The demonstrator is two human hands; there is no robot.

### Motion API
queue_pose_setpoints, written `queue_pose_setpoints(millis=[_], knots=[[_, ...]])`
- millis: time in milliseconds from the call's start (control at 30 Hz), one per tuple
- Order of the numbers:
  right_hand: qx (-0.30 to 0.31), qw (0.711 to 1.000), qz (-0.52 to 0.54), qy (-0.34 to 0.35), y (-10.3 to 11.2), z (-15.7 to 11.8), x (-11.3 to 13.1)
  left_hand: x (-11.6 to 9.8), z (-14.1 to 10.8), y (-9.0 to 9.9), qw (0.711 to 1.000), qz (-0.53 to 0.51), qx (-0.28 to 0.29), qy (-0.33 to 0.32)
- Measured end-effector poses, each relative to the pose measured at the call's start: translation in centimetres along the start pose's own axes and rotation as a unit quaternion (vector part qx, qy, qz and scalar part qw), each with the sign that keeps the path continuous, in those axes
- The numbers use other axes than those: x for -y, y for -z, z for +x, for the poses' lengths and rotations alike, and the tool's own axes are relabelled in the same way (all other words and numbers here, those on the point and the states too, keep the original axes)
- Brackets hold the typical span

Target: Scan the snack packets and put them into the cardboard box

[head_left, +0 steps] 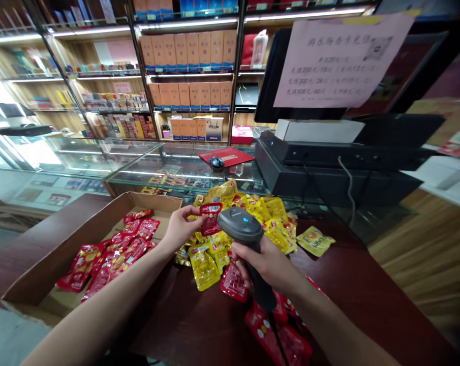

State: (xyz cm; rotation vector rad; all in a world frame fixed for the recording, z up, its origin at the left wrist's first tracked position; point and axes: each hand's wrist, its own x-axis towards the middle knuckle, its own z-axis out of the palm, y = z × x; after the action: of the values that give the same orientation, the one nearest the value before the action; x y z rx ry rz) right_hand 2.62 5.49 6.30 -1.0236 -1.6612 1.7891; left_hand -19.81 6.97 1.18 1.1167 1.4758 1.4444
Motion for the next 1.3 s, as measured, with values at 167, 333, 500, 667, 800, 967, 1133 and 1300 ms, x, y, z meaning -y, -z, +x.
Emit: queue_pose_setpoints(millis=[167,333,500,667,800,967,1133,1300], knots=[[0.004,1.0,-0.002,-0.007,0.0,0.2,-0.5,-0.2,-0.1,-0.2,1.0,0.009,-0.003,-0.005],[0.004,1.0,0.004,-0.009,0.1,0.2,-0.4,-0.8,-0.6,-0.4,1.0,-0.006,0.002,-0.005],[0.004,1.0,0.002,-0.009,0.1,0.1,0.0,-1.3,-0.8,-0.6,1.0,-0.007,-0.013,0.024],[0.005,1.0,-0.004,-0.007,0.4,0.1,-0.2,-0.7,-0.2,-0.3,1.0,-0.016,-0.019,0.005],[0.002,1.0,-0.001,0.0,0.7,0.2,-0.4,-1.2,0.5,0.3,0.998,-0.04,-0.04,-0.041],[0.008,1.0,-0.012,0.028,1.0,0.1,-0.2,-3.6,0.4,4.0,0.991,-0.034,-0.1,-0.083],[0.016,0.998,-0.027,0.059,2.2,0.0,0.1,-5.3,-2.9,11.3,0.981,0.024,-0.172,-0.088],[-0.023,0.997,0.005,0.076,3.5,-0.6,1.2,-5.9,-6.7,16.6,0.957,0.102,-0.267,-0.056]])
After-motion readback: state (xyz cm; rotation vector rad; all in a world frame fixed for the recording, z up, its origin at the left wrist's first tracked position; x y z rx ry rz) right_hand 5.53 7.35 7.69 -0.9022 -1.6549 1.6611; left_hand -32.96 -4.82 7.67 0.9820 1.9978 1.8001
